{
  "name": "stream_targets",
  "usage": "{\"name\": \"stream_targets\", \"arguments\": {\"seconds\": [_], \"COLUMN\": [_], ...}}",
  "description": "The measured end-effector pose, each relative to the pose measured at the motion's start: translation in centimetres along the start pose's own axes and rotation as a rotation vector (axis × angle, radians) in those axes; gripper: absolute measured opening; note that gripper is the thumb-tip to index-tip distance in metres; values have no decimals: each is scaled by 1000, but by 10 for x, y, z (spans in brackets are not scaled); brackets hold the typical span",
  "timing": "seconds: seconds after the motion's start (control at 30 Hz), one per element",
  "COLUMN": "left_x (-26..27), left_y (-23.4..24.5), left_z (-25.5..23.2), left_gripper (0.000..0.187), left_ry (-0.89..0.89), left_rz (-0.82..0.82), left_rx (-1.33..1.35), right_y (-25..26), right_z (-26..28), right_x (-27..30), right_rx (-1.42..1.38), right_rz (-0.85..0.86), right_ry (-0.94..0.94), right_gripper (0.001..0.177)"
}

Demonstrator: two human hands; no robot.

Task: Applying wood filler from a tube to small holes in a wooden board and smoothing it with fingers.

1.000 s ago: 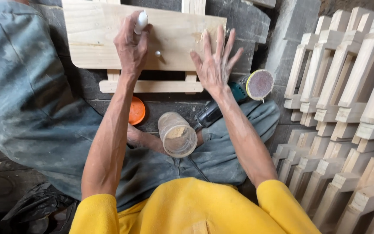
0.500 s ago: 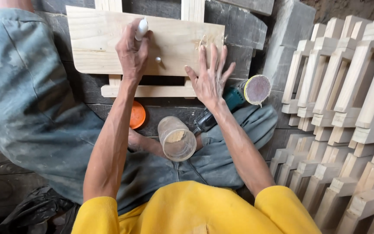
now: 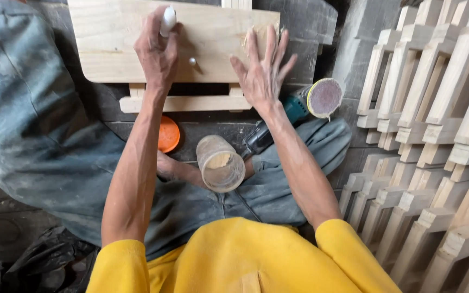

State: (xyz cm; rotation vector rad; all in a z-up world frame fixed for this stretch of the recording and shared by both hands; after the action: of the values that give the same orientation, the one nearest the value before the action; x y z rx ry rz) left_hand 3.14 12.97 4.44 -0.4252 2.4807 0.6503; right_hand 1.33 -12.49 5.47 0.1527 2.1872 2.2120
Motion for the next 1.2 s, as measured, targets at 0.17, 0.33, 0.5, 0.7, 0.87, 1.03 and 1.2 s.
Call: {"name": "stream_targets", "arguments": {"seconds": [0.17,0.33,0.5,0.7,0.87,1.03,1.2], "left_x": [-7,-2,-5,-7,-10,-12,-12], "left_y": [1,-4,-2,-3,0,0,0], "left_z": [-2,6,10,4,-2,-6,-4], "left_gripper": [25,26,22,28,32,31,28], "left_ry": [-3,-5,10,-29,-32,-38,-41], "left_rz": [2,-6,-8,-23,-17,-16,-17], "left_rx": [-20,53,5,73,41,43,11], "right_y": [16,0,-9,13,20,19,12], "right_z": [11,4,-10,-42,-47,-57,-62], "right_x": [23,-1,-26,-34,-36,-33,-31], "right_rx": [16,112,123,89,82,81,11], "right_rz": [-125,-78,34,-123,-135,-123,-87], "right_ry": [39,19,24,37,87,87,32], "right_gripper": [84,89,102,86,89,86,82]}}
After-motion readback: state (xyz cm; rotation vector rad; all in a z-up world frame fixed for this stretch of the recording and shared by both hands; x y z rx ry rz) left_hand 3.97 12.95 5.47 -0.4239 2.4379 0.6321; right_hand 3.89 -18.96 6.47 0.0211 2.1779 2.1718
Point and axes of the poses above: each hand's wrist, its own x-axis away from the middle knuckle, its own y-axis out of the back of the hand, z = x × y, the point moved 7 cm from there along -x, towards the middle knuckle, and after that the axes turned 14 degrees about -y, right-handed, at the moved point
